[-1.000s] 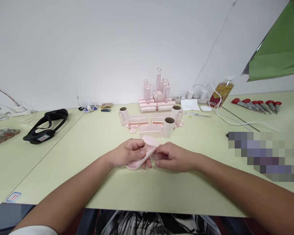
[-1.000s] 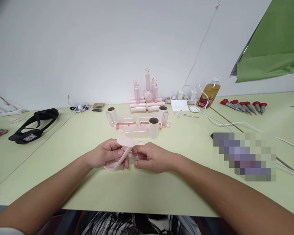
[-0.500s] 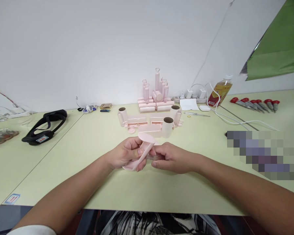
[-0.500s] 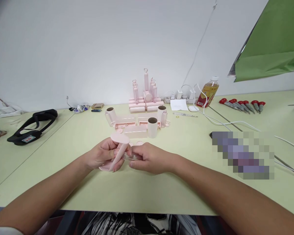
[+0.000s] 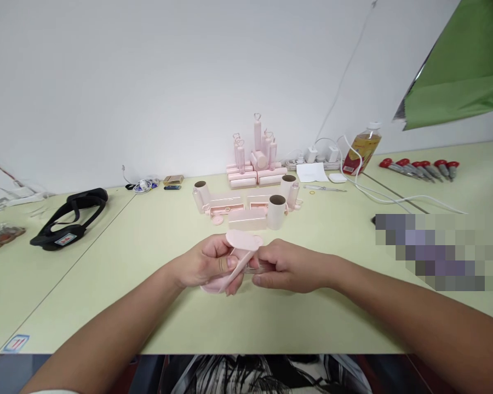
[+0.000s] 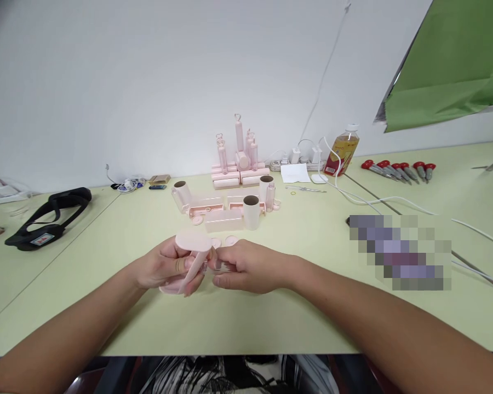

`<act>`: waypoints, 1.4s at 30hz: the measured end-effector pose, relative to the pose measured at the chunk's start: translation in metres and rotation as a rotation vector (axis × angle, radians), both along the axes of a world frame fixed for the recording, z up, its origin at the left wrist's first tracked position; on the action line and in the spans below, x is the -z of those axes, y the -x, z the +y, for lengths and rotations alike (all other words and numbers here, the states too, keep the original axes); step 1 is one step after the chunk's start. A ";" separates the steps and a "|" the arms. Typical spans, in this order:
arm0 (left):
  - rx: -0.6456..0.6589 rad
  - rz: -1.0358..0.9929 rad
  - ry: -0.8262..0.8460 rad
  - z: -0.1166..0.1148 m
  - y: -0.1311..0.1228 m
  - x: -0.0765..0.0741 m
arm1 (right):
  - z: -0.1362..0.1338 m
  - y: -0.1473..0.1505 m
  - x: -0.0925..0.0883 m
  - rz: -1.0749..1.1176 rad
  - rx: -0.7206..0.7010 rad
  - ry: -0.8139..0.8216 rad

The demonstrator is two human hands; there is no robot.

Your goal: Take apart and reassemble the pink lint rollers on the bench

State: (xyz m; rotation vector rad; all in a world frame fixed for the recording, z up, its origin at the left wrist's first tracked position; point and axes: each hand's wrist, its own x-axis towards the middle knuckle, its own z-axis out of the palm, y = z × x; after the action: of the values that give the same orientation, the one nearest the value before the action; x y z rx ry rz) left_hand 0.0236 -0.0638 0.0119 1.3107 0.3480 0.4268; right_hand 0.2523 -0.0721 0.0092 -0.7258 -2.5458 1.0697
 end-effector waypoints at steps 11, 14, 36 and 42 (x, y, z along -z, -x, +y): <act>0.124 -0.086 0.177 0.003 -0.012 0.015 | 0.009 -0.006 0.017 -0.010 -0.171 0.262; 0.102 -0.122 0.208 0.004 -0.012 0.020 | 0.009 -0.005 0.017 0.003 -0.120 0.231; 0.090 -0.118 0.116 -0.002 -0.015 0.016 | 0.008 -0.007 0.015 0.043 -0.143 0.116; -0.002 -0.161 0.074 -0.001 -0.014 0.012 | 0.017 -0.008 0.026 0.124 -0.052 -0.088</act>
State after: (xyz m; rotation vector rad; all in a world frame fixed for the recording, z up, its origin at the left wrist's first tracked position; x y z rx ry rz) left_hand 0.0377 -0.0648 0.0002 1.1957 0.2277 0.5134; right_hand 0.2600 -0.0555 -0.0173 -0.5551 -2.5004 0.9792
